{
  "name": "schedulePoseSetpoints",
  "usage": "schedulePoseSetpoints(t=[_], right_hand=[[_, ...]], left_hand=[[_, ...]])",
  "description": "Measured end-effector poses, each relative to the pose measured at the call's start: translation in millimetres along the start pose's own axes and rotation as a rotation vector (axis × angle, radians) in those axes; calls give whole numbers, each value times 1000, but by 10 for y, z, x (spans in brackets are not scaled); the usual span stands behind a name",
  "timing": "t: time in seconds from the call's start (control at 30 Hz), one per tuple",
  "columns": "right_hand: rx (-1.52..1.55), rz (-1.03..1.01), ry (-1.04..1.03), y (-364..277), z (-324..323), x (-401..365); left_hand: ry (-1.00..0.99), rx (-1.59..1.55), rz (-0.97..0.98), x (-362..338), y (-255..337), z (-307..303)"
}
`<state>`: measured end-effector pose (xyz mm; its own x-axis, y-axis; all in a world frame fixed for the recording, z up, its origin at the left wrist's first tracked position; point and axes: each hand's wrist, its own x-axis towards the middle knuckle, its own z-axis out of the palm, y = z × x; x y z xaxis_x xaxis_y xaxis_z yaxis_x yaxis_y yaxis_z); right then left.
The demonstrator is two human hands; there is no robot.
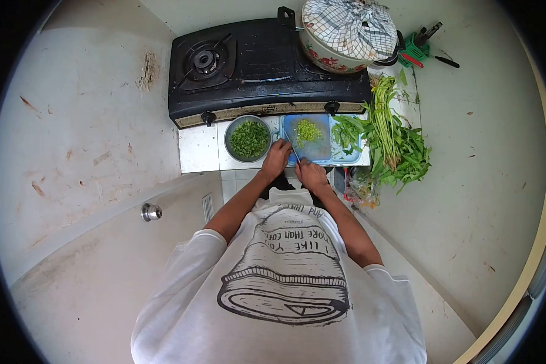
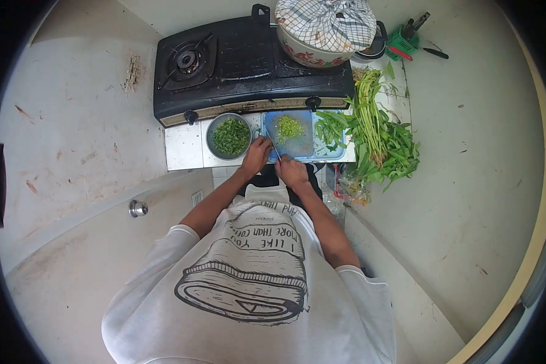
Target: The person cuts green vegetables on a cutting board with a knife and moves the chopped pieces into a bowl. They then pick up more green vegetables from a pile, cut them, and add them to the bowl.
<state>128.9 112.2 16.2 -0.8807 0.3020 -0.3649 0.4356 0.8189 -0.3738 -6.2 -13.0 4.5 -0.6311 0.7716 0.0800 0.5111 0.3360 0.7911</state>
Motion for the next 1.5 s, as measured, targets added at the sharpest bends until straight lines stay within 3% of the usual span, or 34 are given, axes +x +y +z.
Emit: schedulePoseSetpoints(t=[0.4, 0.9, 1.1, 1.2, 1.5], right_hand=[[-13, 6, 1, -13, -13, -40], [30, 21, -5, -22, 12, -50], [23, 25, 10, -12, 31, -59], [17, 25, 10, -3, 37, -61], [-21, 26, 36, 2, 6, -53]], left_hand=[[53, -11, -35, -33, -8, 64], [-70, 19, 45, -59, -88, -80], [4, 7, 52, -78, -73, -66], [34, -64, -59, -70, 0, -29], [55, -35, -23, -15, -39, 36]])
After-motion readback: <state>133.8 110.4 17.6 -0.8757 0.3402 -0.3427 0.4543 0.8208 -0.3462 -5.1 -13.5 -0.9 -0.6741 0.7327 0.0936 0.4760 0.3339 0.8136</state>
